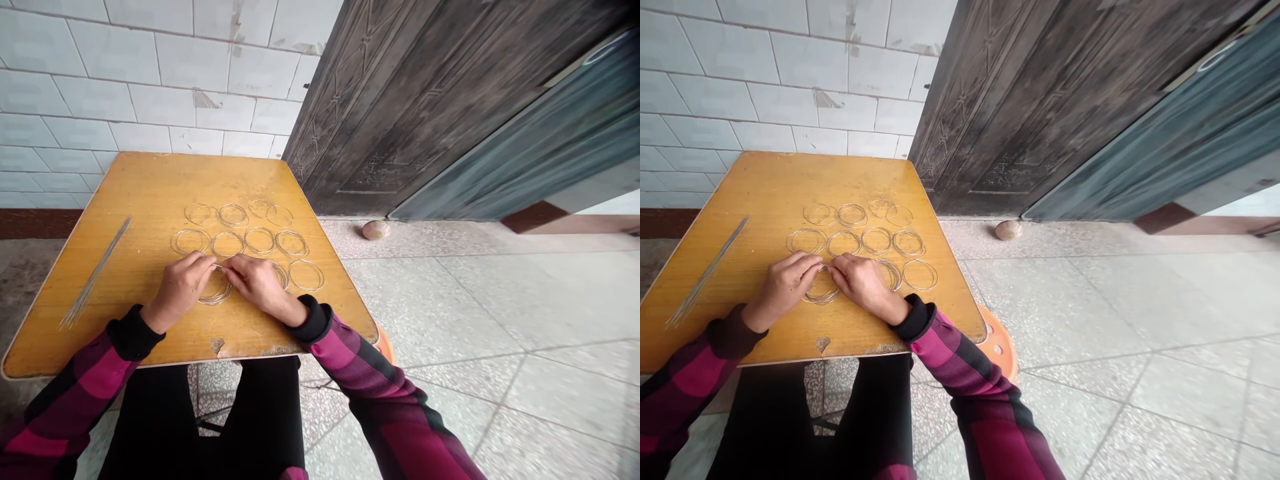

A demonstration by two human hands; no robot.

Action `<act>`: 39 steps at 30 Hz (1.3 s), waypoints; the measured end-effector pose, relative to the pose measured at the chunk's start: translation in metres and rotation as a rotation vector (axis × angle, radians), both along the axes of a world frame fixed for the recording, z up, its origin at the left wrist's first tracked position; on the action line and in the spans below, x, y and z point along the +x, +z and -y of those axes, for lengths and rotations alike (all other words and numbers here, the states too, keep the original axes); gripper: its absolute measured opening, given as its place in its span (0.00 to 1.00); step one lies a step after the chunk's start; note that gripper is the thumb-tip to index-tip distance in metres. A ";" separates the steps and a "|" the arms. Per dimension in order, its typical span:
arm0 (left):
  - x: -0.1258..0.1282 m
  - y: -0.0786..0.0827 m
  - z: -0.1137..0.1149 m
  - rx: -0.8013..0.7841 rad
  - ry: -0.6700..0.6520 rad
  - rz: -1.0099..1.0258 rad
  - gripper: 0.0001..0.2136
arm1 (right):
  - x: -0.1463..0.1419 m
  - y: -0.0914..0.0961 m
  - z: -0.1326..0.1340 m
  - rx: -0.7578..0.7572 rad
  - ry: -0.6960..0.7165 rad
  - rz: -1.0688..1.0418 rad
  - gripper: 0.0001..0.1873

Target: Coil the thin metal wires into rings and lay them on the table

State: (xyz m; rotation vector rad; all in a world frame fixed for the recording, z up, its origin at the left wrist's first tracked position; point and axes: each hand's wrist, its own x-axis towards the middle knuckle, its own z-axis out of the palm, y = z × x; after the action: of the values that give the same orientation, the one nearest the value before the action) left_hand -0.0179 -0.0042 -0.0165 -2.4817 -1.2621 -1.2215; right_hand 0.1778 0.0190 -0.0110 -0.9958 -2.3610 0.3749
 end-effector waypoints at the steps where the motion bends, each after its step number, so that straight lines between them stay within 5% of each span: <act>1: 0.000 0.001 0.001 0.000 -0.002 -0.007 0.07 | 0.000 0.000 0.000 -0.006 0.003 -0.006 0.12; 25: -0.001 0.008 0.006 -0.079 0.084 -0.058 0.12 | -0.003 0.003 0.005 -0.071 0.016 -0.103 0.10; 35: -0.011 0.000 -0.009 -0.180 0.109 -0.016 0.04 | 0.000 0.002 -0.008 -0.256 -0.057 -0.259 0.05; 39: -0.018 -0.002 -0.016 -0.192 0.126 0.019 0.09 | -0.003 -0.004 -0.011 -0.277 -0.079 -0.247 0.06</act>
State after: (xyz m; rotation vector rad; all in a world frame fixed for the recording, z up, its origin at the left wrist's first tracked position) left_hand -0.0361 0.0120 -0.0186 -2.4762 -1.5832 -1.1464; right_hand 0.1749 0.0303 -0.0154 -1.0936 -2.0774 0.7645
